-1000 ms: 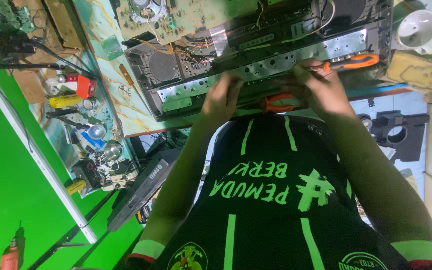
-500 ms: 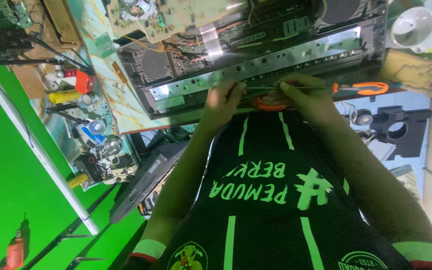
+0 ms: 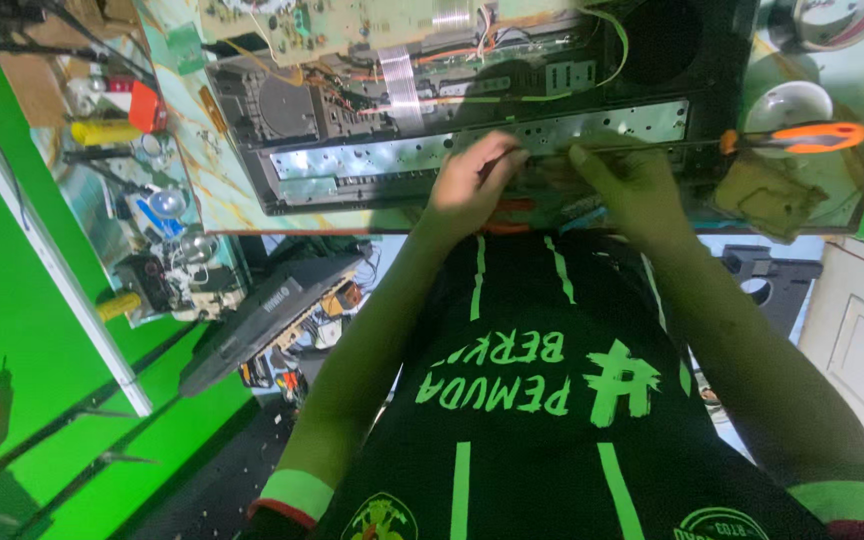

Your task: The person wipes a circuit board with a blue sponge, positions the board and a metal bracket inside an electronic keyboard housing, and uses a screwdriver to secure screws into the bracket.

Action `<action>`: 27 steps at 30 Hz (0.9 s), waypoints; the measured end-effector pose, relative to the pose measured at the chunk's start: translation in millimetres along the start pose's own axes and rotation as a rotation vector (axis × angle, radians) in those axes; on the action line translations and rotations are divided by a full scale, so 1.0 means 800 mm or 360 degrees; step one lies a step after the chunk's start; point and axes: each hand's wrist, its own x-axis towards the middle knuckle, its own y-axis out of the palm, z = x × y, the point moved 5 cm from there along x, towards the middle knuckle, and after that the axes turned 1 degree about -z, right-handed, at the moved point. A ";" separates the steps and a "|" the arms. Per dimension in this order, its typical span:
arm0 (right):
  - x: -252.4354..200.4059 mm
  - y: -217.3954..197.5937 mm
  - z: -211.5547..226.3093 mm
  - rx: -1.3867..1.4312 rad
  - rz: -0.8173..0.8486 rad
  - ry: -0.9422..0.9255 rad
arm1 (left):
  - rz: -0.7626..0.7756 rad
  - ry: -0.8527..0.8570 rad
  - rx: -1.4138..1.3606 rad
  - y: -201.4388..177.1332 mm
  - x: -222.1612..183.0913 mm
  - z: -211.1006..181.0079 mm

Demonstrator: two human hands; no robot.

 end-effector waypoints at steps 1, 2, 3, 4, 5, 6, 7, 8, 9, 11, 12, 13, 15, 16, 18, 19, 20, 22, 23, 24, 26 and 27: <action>0.001 -0.003 0.003 -0.0063 0.0001 -0.0117 | -0.0066 0.0080 0.0059 0.004 0.003 -0.003; 0.004 -0.008 0.008 -0.0124 -0.0009 -0.0247 | -0.0125 0.0179 0.0120 0.006 0.011 -0.005; 0.008 -0.012 0.013 -0.0186 -0.0020 -0.0378 | -0.0163 0.0257 0.0265 0.008 0.020 -0.006; 0.011 -0.017 0.012 -0.0195 -0.0057 -0.0418 | -0.0194 0.0329 0.0407 0.011 0.027 -0.007; 0.015 -0.023 0.011 -0.0203 -0.0094 -0.0458 | -0.0223 0.0400 0.0549 0.013 0.035 -0.006; 0.017 -0.026 0.008 -0.0206 -0.0131 -0.0493 | -0.0283 0.0363 0.0681 0.014 0.042 -0.001; 0.020 -0.032 0.011 -0.0321 -0.0216 -0.0645 | -0.0343 0.0326 0.0813 0.016 0.051 0.004; 0.024 -0.038 0.016 -0.0437 -0.0306 -0.0804 | -0.0403 0.0296 0.0946 0.016 0.061 0.008; 0.028 -0.043 0.020 -0.0553 -0.0394 -0.0963 | -0.0393 0.0318 0.0980 0.016 0.071 0.011; 0.031 -0.049 0.020 -0.0880 -0.0503 -0.1035 | -0.0364 0.0341 0.1037 0.023 0.079 0.014; 0.034 -0.050 0.021 -0.1044 -0.0557 -0.1078 | -0.0328 0.0340 0.1077 0.027 0.083 0.015; 0.036 -0.048 0.022 -0.1006 -0.0545 -0.1143 | -0.0292 0.0339 0.1116 0.030 0.087 0.014; 0.046 -0.047 0.032 -0.0931 -0.0562 -0.1289 | -0.0169 0.0337 0.1235 0.035 0.107 0.008; 0.048 -0.044 0.033 -0.0978 -0.0562 -0.1301 | -0.0078 0.0297 0.1308 0.040 0.110 0.008; 0.057 -0.038 0.032 -0.1070 -0.0541 -0.1313 | 0.0189 0.0073 0.1401 0.053 0.113 0.019; 0.061 -0.036 0.029 -0.1008 -0.0523 -0.1259 | 0.0365 -0.0111 0.1415 0.061 0.113 0.030; 0.069 -0.037 0.029 -0.0949 -0.0512 -0.1223 | 0.0527 -0.0283 0.1429 0.066 0.118 0.042; 0.080 -0.038 0.032 -0.0922 -0.0491 -0.1275 | -0.0092 0.0410 0.1497 0.066 0.117 0.018; 0.084 -0.038 0.035 -0.0953 -0.0481 -0.1364 | -0.0400 0.0764 0.1504 0.066 0.112 0.009; 0.083 -0.037 0.035 -0.0986 -0.0461 -0.1446 | -0.0369 0.0719 0.1439 0.070 0.112 0.019; 0.082 -0.042 0.028 -0.0937 -0.0429 -0.1435 | -0.0296 0.0633 0.1302 0.080 0.110 0.040; 0.081 -0.045 0.024 -0.0913 -0.0417 -0.1425 | -0.0356 0.0687 0.1364 0.086 0.105 0.045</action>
